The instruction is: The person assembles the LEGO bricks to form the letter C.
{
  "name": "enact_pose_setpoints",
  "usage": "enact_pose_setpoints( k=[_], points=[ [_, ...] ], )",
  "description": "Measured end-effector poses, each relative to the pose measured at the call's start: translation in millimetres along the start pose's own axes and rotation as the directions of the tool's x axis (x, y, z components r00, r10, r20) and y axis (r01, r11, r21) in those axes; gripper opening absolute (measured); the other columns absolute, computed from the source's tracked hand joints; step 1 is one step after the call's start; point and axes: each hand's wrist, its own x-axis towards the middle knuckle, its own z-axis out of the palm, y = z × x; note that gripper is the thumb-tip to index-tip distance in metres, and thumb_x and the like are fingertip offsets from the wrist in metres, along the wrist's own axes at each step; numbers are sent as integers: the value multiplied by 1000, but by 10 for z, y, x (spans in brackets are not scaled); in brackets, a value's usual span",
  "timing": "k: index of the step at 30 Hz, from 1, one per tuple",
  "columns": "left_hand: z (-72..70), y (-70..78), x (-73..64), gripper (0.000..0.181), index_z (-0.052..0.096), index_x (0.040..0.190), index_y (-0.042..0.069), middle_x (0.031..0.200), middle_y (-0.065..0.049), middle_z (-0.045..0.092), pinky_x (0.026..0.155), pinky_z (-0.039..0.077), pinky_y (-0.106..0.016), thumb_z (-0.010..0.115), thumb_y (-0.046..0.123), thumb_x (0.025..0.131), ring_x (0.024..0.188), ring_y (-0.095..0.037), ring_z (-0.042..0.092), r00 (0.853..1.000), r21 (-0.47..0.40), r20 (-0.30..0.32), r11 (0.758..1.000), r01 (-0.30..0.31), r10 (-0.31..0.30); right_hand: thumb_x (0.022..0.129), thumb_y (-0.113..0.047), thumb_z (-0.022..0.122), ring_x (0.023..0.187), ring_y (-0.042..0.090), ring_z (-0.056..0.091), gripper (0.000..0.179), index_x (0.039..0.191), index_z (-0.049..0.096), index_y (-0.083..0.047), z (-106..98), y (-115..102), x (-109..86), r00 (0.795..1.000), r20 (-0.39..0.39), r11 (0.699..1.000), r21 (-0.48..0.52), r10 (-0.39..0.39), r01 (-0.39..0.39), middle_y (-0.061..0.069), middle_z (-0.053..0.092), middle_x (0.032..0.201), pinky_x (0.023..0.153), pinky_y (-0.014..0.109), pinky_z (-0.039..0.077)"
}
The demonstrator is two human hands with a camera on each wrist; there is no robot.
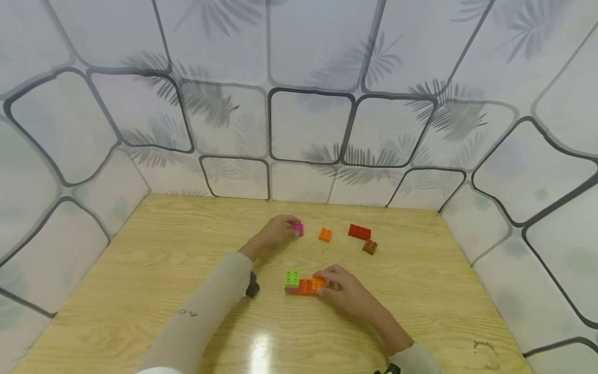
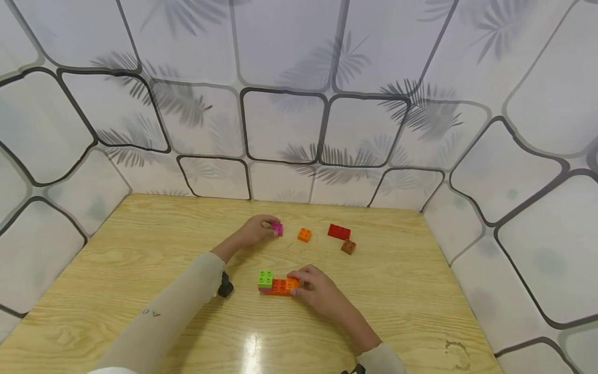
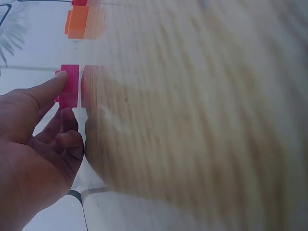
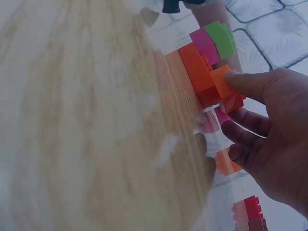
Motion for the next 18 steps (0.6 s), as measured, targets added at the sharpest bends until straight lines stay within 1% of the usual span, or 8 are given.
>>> enact_pose_setpoints(
  k=[4,6,8,11,15,18],
  points=[
    [-15,-22,-18,39,65,132,6,132,-13,64,114,36,-51,69,17,95,132,-33,53,1000,2,-1,1000,8,-8,99,-37,64,96,12,52,38,134,64,-21,5,8,1,1000,-3,1000,-3,-6,6,-8,58,118,82,26,47],
    [-21,-29,-36,40,65,132,7,132,-12,64,112,38,-51,70,20,94,130,-31,54,1000,-3,-3,1000,11,-11,99,-37,64,96,12,53,38,134,64,-22,6,9,0,1000,-2,1000,-1,2,-2,-9,58,118,82,26,47],
    [-31,-19,-64,40,65,131,8,131,-11,65,107,43,-49,70,21,94,125,-29,56,1000,-12,-3,1000,8,-8,99,-37,64,95,12,53,39,134,64,-22,6,7,-1,1000,0,1000,3,9,-9,-10,58,118,82,26,47],
    [-46,10,-113,39,67,130,9,129,-10,66,96,50,-43,70,21,93,113,-25,60,1000,-15,5,1000,-3,3,99,-39,64,96,12,53,40,135,64,-23,4,4,-2,1000,2,1000,4,15,-15,-11,57,118,82,26,47],
    [-62,44,-191,37,68,128,9,128,-9,67,84,52,-35,69,21,93,100,-20,61,1000,-10,18,1000,-19,19,99,-40,63,95,11,52,40,135,63,-22,6,17,1,1000,0,1000,-2,-7,7,-8,58,119,81,26,47],
    [-70,54,-261,37,68,128,9,128,-9,67,82,51,-32,69,20,94,99,-19,61,1000,-12,22,1000,-22,22,100,-39,62,94,11,52,40,135,63,-21,10,33,6,1000,2,1000,-4,-26,26,-5,59,119,80,26,47]
  ],
)
